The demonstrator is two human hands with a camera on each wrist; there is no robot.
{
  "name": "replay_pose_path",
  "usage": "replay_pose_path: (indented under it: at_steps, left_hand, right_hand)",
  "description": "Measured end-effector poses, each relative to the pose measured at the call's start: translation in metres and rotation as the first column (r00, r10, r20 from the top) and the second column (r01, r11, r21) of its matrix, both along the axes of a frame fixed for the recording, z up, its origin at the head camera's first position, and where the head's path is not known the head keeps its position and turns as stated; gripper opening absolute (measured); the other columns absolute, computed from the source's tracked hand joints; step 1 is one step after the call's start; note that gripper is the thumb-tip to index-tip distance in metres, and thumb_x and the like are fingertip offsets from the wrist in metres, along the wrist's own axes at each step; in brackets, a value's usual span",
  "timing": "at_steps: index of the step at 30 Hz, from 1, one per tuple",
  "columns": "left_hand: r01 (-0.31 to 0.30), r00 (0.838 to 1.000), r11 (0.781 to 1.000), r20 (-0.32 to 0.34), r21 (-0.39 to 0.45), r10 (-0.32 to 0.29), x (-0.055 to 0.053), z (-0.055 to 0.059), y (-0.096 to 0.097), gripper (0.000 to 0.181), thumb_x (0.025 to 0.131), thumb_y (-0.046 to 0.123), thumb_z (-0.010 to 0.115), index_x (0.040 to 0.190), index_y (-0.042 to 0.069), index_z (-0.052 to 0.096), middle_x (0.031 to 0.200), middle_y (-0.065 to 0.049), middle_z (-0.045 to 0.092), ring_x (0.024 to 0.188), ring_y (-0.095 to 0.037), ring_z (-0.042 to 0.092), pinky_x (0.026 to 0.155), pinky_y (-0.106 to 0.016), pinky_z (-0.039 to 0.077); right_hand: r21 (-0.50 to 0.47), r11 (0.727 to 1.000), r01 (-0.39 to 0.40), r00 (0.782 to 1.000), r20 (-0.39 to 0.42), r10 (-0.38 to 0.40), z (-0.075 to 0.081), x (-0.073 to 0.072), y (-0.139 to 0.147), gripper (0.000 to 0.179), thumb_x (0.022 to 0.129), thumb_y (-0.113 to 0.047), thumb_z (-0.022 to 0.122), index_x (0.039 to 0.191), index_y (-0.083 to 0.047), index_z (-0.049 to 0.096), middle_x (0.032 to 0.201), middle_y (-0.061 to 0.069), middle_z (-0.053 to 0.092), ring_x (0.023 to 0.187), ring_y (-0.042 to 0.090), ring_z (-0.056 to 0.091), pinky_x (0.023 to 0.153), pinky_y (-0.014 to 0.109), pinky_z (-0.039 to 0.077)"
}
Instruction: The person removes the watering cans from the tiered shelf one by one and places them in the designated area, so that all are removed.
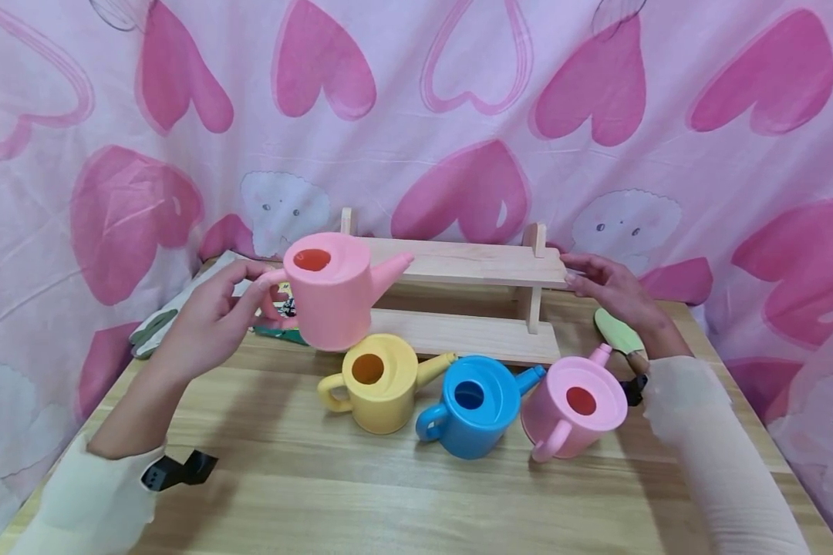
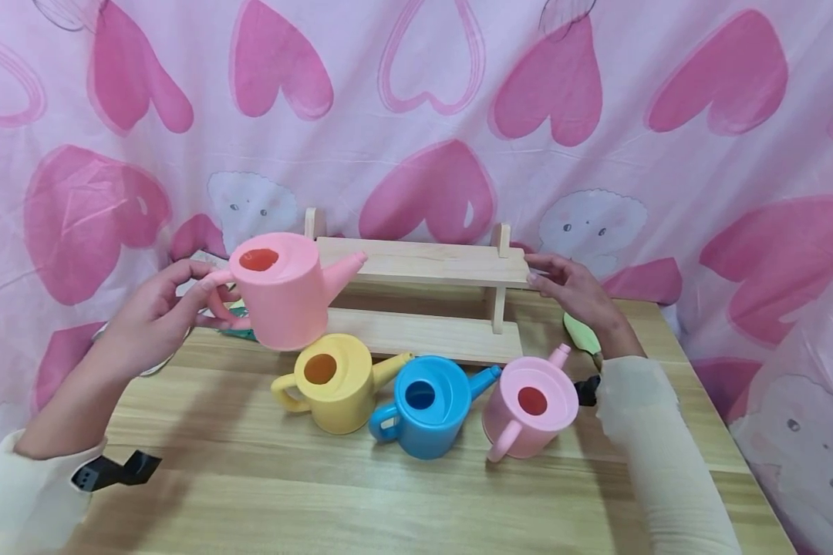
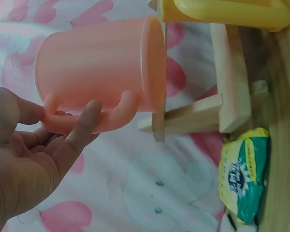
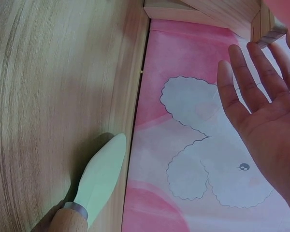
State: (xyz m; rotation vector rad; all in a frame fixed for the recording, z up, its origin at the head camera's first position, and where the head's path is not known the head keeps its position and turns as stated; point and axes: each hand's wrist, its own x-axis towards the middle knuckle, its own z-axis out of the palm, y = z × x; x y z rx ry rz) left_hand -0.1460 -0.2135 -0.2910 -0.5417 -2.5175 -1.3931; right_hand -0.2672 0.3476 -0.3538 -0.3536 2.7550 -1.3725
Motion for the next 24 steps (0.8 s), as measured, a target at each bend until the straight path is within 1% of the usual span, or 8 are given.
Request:
replay_pose_path:
  at_steps: [1, 2, 5, 7, 14, 17, 20, 24]
  left_hand:
    - [0.003, 1.0, 1.0, -0.004, 0.01, -0.003, 0.001, -0.002, -0.002, 0.022, 0.108, 0.014, 0.055, 0.124, -0.001, 0.058, 0.097, -0.017, 0.062, 0.088, -0.017, 0.068, 0.072, -0.026, 0.061]
    - [0.006, 1.0, 1.0, -0.01, 0.022, -0.006, 0.002, -0.004, -0.004, 0.021, 0.108, 0.013, 0.054, 0.123, -0.002, 0.058, 0.096, -0.017, 0.061, 0.085, -0.018, 0.069, 0.071, -0.027, 0.061]
    - [0.002, 1.0, 1.0, -0.028, 0.025, -0.001, 0.005, -0.01, -0.011, 0.019, 0.109, 0.013, 0.054, 0.12, -0.002, 0.058, 0.093, -0.016, 0.06, 0.088, -0.017, 0.067, 0.072, -0.027, 0.061]
    - [0.002, 1.0, 1.0, -0.03, 0.03, -0.001, 0.008, -0.014, -0.016, 0.018, 0.108, 0.01, 0.054, 0.12, -0.003, 0.058, 0.096, -0.015, 0.059, 0.083, -0.019, 0.068, 0.072, -0.026, 0.061]
    - [-0.022, 1.0, 0.997, 0.017, 0.074, 0.021, 0.019, -0.029, -0.033, 0.02, 0.109, 0.009, 0.051, 0.122, -0.006, 0.055, 0.098, -0.015, 0.06, 0.08, -0.021, 0.072, 0.074, -0.026, 0.06]
    - [-0.027, 0.999, 0.997, 0.023, 0.07, 0.026, 0.024, -0.036, -0.037, 0.02, 0.109, 0.008, 0.051, 0.123, -0.006, 0.055, 0.099, -0.014, 0.061, 0.082, -0.019, 0.072, 0.074, -0.026, 0.06]
    - [-0.023, 0.999, 0.998, 0.029, 0.063, 0.021, 0.028, -0.042, -0.04, 0.019, 0.109, 0.007, 0.05, 0.122, -0.006, 0.054, 0.095, -0.016, 0.063, 0.084, -0.018, 0.071, 0.074, -0.025, 0.06]
    - [-0.001, 1.0, 0.996, 0.02, 0.089, -0.001, 0.033, -0.049, -0.041, 0.016, 0.108, 0.002, 0.049, 0.12, -0.006, 0.054, 0.097, -0.016, 0.063, 0.083, -0.019, 0.07, 0.075, -0.028, 0.061]
  right_hand:
    - [0.003, 1.0, -0.001, 1.0, 0.0, 0.001, 0.0, 0.0, 0.0, 0.054, 0.104, -0.035, 0.062, 0.152, -0.014, 0.05, 0.142, 0.014, 0.056, 0.113, 0.015, 0.057, 0.088, 0.022, 0.053]
    - [0.005, 1.0, 0.0, 1.0, 0.0, 0.0, 0.0, 0.0, 0.0, 0.054, 0.104, -0.035, 0.063, 0.152, -0.014, 0.05, 0.142, 0.013, 0.056, 0.113, 0.015, 0.057, 0.088, 0.022, 0.052]
    - [0.006, 1.0, -0.003, 1.0, -0.004, 0.003, 0.0, 0.0, 0.0, 0.054, 0.105, -0.034, 0.063, 0.153, -0.013, 0.049, 0.142, 0.014, 0.056, 0.113, 0.015, 0.057, 0.089, 0.026, 0.053]
    - [0.003, 1.0, -0.002, 1.0, -0.002, 0.002, 0.0, 0.0, -0.001, 0.054, 0.105, -0.034, 0.063, 0.153, -0.013, 0.049, 0.142, 0.014, 0.056, 0.113, 0.015, 0.057, 0.09, 0.027, 0.053]
    - [-0.006, 1.0, -0.002, 1.0, 0.014, 0.002, 0.001, -0.001, -0.005, 0.054, 0.104, -0.035, 0.063, 0.153, -0.017, 0.049, 0.145, 0.01, 0.055, 0.117, 0.018, 0.055, 0.091, 0.027, 0.052]
    - [-0.009, 1.0, -0.004, 1.0, 0.014, 0.004, 0.002, 0.0, -0.007, 0.054, 0.104, -0.035, 0.063, 0.153, -0.017, 0.05, 0.145, 0.009, 0.055, 0.118, 0.019, 0.055, 0.09, 0.025, 0.052]
    - [-0.015, 1.0, -0.006, 1.0, 0.013, 0.006, 0.002, 0.001, -0.007, 0.054, 0.104, -0.034, 0.063, 0.153, -0.016, 0.05, 0.145, 0.01, 0.055, 0.117, 0.018, 0.056, 0.089, 0.023, 0.052]
    - [-0.013, 1.0, -0.012, 1.0, 0.007, 0.012, 0.003, 0.003, -0.007, 0.054, 0.104, -0.034, 0.063, 0.153, -0.014, 0.049, 0.145, 0.013, 0.054, 0.116, 0.017, 0.056, 0.09, 0.025, 0.053]
